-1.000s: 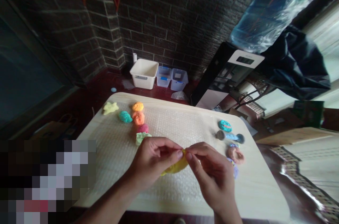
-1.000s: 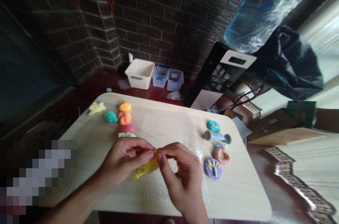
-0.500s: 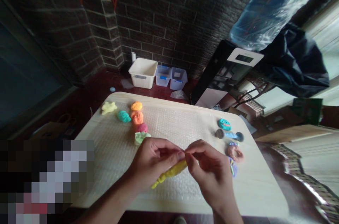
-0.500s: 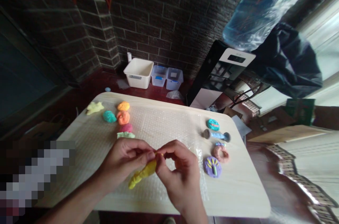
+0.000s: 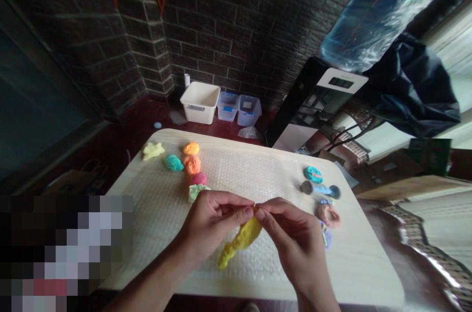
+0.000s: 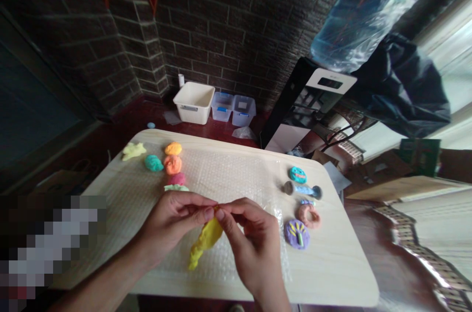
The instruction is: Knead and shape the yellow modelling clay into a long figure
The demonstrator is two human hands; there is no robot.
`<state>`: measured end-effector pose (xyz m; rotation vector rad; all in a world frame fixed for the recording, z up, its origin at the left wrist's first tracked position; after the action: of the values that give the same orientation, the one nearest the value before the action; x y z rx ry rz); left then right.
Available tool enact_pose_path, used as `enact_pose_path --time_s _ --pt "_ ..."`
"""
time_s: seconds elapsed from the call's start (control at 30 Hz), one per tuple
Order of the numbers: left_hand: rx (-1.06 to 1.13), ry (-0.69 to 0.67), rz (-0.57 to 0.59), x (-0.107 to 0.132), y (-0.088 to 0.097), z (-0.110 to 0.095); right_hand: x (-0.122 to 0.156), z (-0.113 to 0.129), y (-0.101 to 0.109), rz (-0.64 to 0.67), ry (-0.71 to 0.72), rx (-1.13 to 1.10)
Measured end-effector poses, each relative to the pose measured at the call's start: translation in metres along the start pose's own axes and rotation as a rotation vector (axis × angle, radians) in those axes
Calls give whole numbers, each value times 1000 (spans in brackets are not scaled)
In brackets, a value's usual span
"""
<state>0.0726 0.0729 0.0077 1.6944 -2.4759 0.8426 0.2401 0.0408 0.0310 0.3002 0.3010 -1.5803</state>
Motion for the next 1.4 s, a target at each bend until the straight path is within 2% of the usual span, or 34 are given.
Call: enact_pose_path --time_s 0.2,0.57,0.7,0.97,1.13,1.4 --pt "18 -35 -42 0 1 -3 3 -6 -2 -100 -70 -76" --pt "-30 -78 -14 -1 1 2 1 -4 -1 -46 5 -70" --pt "-81 -89 -13 1 1 -1 0 -5 -1 22 39 -35" --pt "-264 -202 -76 6 1 -1 0 -10 0 -66 -13 -18" --pt "-138 -144 -86 6 -1 -1 2 -10 0 -125 -46 -46" --pt "34 -32 2 -1 0 -3 1 -11 -2 -161 -75 -137"
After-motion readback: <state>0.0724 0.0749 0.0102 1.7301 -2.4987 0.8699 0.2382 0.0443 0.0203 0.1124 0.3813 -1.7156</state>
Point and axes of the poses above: each hand's wrist, its own x-axis away from the middle knuckle, its own y-axis out of the back of the hand, z = x × y, the point moved 1 cm from there along -x, towards the middle knuckle, and after that the axes turned 14 degrees about y, right-handed, at the moved point
